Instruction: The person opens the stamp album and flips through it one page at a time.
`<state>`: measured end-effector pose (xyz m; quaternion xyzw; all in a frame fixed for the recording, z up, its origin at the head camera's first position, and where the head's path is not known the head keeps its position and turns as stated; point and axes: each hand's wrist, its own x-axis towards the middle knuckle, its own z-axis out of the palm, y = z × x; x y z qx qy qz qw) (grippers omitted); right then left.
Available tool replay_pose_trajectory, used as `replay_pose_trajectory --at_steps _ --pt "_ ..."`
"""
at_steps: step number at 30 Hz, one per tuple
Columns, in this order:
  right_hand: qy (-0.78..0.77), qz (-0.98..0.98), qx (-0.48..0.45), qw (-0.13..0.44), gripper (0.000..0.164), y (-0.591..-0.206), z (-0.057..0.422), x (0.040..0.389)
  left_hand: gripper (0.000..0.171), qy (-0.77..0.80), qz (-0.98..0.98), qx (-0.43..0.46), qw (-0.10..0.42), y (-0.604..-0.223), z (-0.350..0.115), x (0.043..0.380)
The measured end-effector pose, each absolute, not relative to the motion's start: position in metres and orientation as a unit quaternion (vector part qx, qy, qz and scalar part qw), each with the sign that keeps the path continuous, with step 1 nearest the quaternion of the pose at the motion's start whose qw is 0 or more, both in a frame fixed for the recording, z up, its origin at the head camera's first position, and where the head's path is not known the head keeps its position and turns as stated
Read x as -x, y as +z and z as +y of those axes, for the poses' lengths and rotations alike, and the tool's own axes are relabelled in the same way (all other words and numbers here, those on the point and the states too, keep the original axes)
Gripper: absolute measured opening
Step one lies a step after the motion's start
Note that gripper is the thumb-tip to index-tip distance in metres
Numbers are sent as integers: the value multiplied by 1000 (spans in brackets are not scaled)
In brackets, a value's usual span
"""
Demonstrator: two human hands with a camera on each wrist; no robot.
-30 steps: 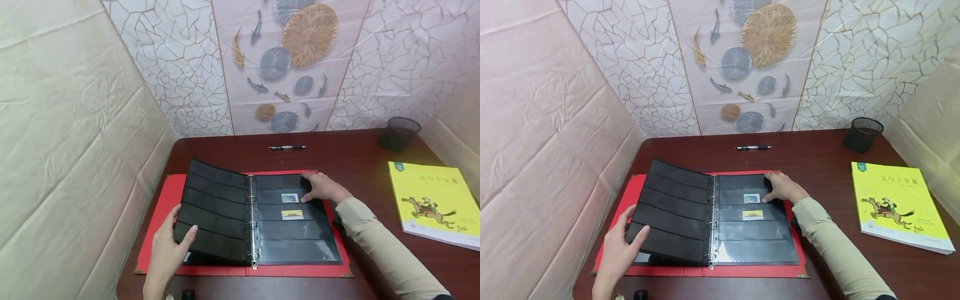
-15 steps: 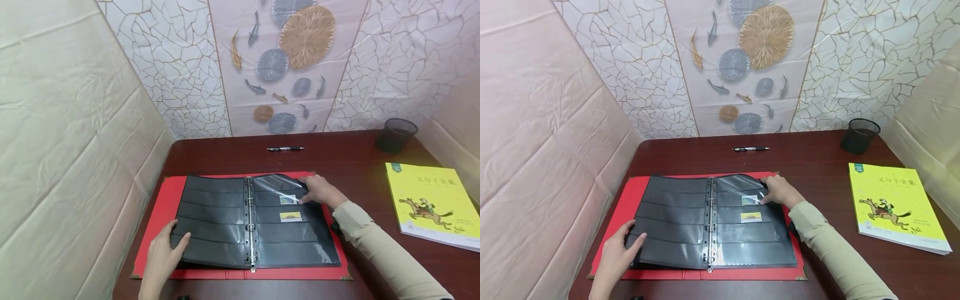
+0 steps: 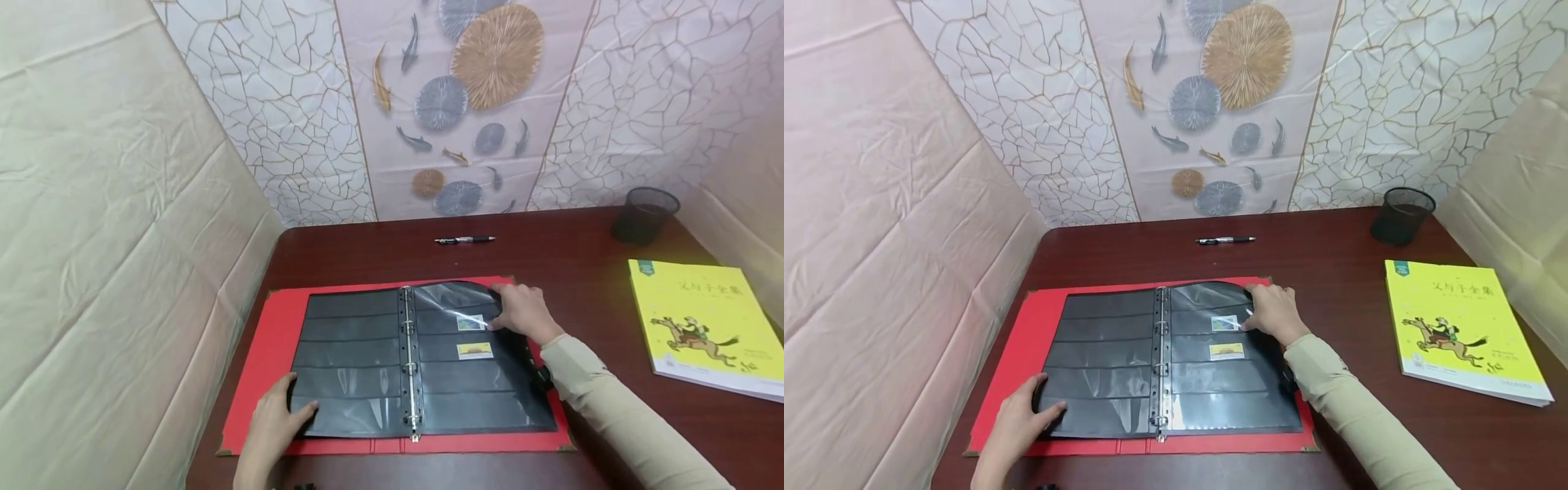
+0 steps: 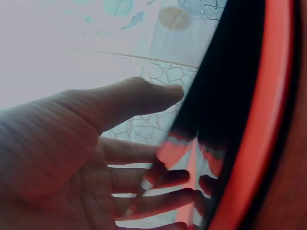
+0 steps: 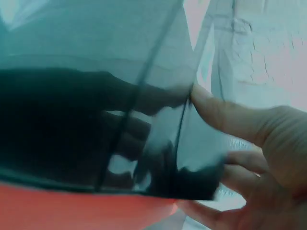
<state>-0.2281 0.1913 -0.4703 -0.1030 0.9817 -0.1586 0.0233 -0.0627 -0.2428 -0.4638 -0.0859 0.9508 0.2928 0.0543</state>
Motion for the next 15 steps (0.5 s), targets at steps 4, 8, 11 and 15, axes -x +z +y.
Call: replay_pose_trajectory --at_steps 4,8,11,15 --pt "-168 980 99 39 85 -470 193 231 69 295 950 89 47 -467 -244 62" --pt "-198 975 94 30 94 -471 196 233 69 291 951 89 52 -468 -245 63" --pt "-257 963 80 28 100 -467 200 230 70 290 951 90 60 -468 -244 63" --pt "-365 929 52 44 102 -452 209 222 73 289 950 96 71 -468 -244 63"
